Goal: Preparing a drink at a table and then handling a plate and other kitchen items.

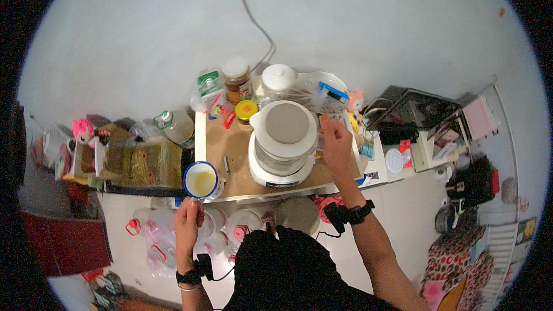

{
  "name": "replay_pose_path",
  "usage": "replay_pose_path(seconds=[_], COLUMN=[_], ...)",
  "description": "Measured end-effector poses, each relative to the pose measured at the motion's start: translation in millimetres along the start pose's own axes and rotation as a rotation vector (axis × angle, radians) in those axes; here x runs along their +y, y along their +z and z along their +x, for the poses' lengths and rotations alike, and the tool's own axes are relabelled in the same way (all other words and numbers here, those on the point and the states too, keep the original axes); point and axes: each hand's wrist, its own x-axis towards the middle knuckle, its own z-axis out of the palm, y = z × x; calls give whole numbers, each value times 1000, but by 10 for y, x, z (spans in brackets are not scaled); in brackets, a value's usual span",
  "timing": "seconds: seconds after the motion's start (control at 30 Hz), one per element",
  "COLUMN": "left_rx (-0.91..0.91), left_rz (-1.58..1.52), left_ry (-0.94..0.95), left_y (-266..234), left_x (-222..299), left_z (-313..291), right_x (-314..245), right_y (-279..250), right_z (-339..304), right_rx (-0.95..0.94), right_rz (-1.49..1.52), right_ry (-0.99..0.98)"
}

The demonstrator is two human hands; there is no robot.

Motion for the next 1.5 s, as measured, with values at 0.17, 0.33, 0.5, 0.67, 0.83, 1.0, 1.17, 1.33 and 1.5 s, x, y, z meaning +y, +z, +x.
replay_pose_path(seconds=[0.17, 0.33, 0.5, 0.67, 0.83, 1.0, 1.17, 1.33, 1.5], left_rx=[50, 51, 64, 131, 101, 102, 86, 102, 26], left_rz=[-1, 28, -2, 44, 71, 67, 31, 43, 29], left_ry=[-12, 53, 122, 113, 172, 132, 143, 114, 123], left_y=[-82, -32, -36, 62, 168, 336, 413, 524, 624], left_x=[-16, 31, 122, 292, 289, 399, 409, 440, 446], left_z=[-29, -31, -116, -317, -449, -567, -664, -740, -790], right_x=[109, 417, 1403, 1578, 1445, 1428, 1424, 1425, 1406], right_y=[-92, -528, -965, -847, -781, -779, -797, -792, -818], right_z=[-96, -42, -225, -598, -633, -651, -651, -633, -626], right_rx=[-68, -142, 107, 130, 220, 259, 224, 225, 244], right_rz=[74, -40, -431, -718, -760, -756, -755, -760, -769], right_ry=[248, 66, -66, -196, -262, -263, -258, -281, -306])
